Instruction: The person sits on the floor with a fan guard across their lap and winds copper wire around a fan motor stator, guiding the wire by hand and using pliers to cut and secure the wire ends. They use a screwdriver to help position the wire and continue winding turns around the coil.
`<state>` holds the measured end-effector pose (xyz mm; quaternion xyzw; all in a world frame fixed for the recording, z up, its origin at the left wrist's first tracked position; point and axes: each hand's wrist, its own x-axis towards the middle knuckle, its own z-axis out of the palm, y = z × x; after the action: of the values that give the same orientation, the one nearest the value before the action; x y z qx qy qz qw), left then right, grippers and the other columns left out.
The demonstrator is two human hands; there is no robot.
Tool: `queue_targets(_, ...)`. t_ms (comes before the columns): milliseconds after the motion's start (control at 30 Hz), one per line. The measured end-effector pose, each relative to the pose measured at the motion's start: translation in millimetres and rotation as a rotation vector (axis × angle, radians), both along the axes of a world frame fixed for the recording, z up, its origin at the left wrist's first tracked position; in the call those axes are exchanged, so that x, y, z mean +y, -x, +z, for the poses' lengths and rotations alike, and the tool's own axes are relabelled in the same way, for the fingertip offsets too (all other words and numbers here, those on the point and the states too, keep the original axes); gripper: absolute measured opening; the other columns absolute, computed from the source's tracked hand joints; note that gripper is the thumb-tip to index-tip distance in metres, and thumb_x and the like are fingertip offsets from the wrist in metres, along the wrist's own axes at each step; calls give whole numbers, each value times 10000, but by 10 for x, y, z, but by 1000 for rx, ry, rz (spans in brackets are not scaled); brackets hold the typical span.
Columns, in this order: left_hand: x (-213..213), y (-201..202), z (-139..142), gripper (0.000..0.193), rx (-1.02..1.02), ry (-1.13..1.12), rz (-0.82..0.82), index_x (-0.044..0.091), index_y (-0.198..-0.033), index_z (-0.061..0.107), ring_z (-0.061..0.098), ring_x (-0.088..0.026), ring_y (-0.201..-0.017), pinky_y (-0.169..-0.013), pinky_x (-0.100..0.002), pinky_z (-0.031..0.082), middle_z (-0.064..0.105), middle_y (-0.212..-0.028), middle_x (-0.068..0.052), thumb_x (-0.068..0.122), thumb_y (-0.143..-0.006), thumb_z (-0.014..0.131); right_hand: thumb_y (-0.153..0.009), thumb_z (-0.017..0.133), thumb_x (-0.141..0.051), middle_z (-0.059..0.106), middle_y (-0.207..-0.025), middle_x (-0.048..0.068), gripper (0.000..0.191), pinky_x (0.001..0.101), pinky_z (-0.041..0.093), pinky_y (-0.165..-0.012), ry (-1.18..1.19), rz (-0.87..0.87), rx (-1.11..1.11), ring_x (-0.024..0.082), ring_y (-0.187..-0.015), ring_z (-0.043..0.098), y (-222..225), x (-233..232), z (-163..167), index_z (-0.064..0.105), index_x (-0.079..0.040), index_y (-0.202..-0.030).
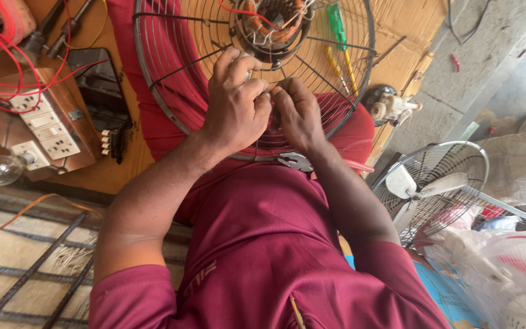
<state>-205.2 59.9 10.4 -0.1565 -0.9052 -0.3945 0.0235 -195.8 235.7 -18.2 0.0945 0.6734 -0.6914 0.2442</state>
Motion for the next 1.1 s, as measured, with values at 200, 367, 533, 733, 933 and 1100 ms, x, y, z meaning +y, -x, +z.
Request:
queue_targets(200, 0, 4, 40, 51, 36, 23, 2, 7, -892, 750, 434, -399, -1346, -1111, -525, 397, 593, -1262, -160, 49, -873, 726, -1090, 516, -194, 615, -758, 35, 207, 259, 516, -494, 75, -24, -88, 95, -581, 590, -3, 2, -18, 592, -16, -1018)
queue_targets(367, -10, 7, 44, 46, 10, 9, 2, 17, -882, 738, 440, -379, -1351, -1130, -518, 405, 587, -1254, -136, 59, -900, 740, -1089, 507, -211, 594, -744, 49, 257, 285, 545, -491, 150, -111, -203, 116, -583, 587, 16, 90, -55, 606, 3, -986)
queue_targets(533, -4, 8, 32, 63, 10, 20, -6, 21, -880, 738, 424, -375, -1354, -1113, -529, 407, 573, -1258, -141, 75, -911, 746, -1042, 557, -133, 638, -832, 21, 172, 260, 562, -563, 210, -136, -154, 90, -662, 611, -3, 144, -40, 639, -10, -1131)
queue_targets(733, -8, 8, 56, 51, 19, 17, 11, 21, -891, 742, 434, -404, -1343, -1099, -526, 410, 591, -1249, -152, 70, -878, 739, -1052, 622, -100, 683, -936, 6, 145, 224, 556, -659, 141, -56, -54, 53, -769, 633, -11, 114, 0, 663, -11, -1159)
queue_targets(933, -70, 143, 153, 87, 51, -18, -19, 39, -993, 740, 518, -397, -1290, -1120, -532, 406, 649, -1228, -139, 35, -906, 738, -1020, 587, -135, 646, -841, 24, 196, 257, 555, -606, -70, -31, -33, 68, -725, 603, 44, -20, -50, 687, -40, -1159)
queue_targets(1100, -178, 236, 249, 188, 1, -16, -111, 61, -1102, 749, 550, -387, -1292, -1150, -503, 421, 668, -1272, -112, 53, -916, 774, -1000, 572, -171, 698, -828, 109, 200, 342, 584, -689, -130, -11, 28, 164, -761, 690, 67, -190, -48, 684, -19, -1066)
